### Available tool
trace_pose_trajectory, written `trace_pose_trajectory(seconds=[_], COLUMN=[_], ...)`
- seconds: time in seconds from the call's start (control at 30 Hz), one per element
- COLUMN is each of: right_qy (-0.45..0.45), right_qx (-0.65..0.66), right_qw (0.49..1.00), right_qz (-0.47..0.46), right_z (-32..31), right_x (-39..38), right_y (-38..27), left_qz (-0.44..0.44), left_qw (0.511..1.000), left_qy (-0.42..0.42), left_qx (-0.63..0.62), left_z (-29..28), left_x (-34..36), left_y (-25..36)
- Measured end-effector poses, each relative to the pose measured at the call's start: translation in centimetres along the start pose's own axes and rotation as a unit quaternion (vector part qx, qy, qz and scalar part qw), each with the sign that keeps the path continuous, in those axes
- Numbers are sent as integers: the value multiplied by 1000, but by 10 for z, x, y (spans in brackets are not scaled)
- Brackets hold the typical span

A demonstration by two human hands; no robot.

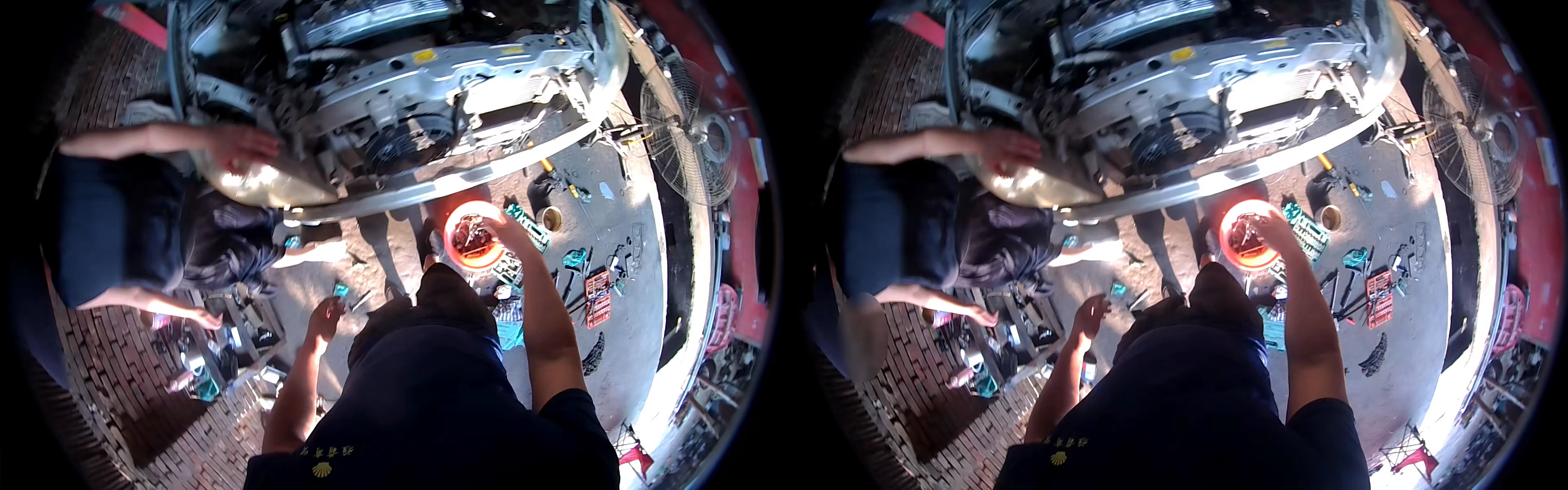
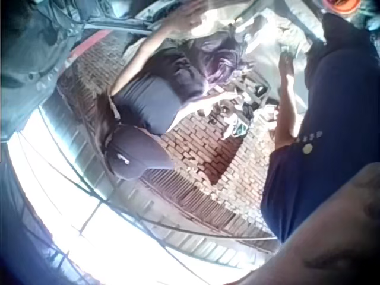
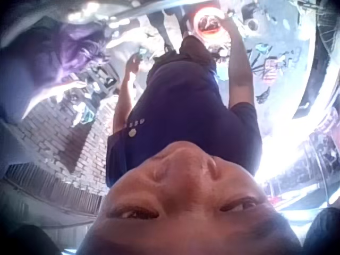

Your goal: The person repairs a car by removing a component from the front grill area, cleaning the component with a cloth, and handling a bowl of various metal fasteners.

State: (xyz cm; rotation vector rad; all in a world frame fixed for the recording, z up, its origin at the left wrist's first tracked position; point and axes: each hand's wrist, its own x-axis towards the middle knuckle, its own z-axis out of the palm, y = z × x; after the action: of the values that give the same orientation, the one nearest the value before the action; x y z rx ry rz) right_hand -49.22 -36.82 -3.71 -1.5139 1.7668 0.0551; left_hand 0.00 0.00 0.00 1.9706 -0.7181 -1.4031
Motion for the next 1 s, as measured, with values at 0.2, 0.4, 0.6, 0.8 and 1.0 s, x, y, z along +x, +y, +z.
trace_pose_trajectory(seconds=[0.2, 0.4, 0.6, 0.8, 1.0], right_qy=[-179, -84, -133, 67, 51], right_qx=[-119, -52, 153, -15, -193], right_qw=[976, 971, 930, 885, 897], right_qz=[-30, -217, -305, -460, -395], right_z=[-77, -42, -38, -13, 14], right_x=[36, 38, 4, 25, 62], right_y=[13, -92, -228, -275, -305], left_qz=[-56, -47, 69, 164, 194], left_qw=[991, 995, 994, 985, 976], left_qy=[45, 66, 59, 51, 88], left_qx=[115, 52, 57, 32, 52], left_z=[-16, -8, 18, 20, -17], left_x=[-16, 28, 51, 64, 79], left_y=[7, 94, 204, 270, 295])
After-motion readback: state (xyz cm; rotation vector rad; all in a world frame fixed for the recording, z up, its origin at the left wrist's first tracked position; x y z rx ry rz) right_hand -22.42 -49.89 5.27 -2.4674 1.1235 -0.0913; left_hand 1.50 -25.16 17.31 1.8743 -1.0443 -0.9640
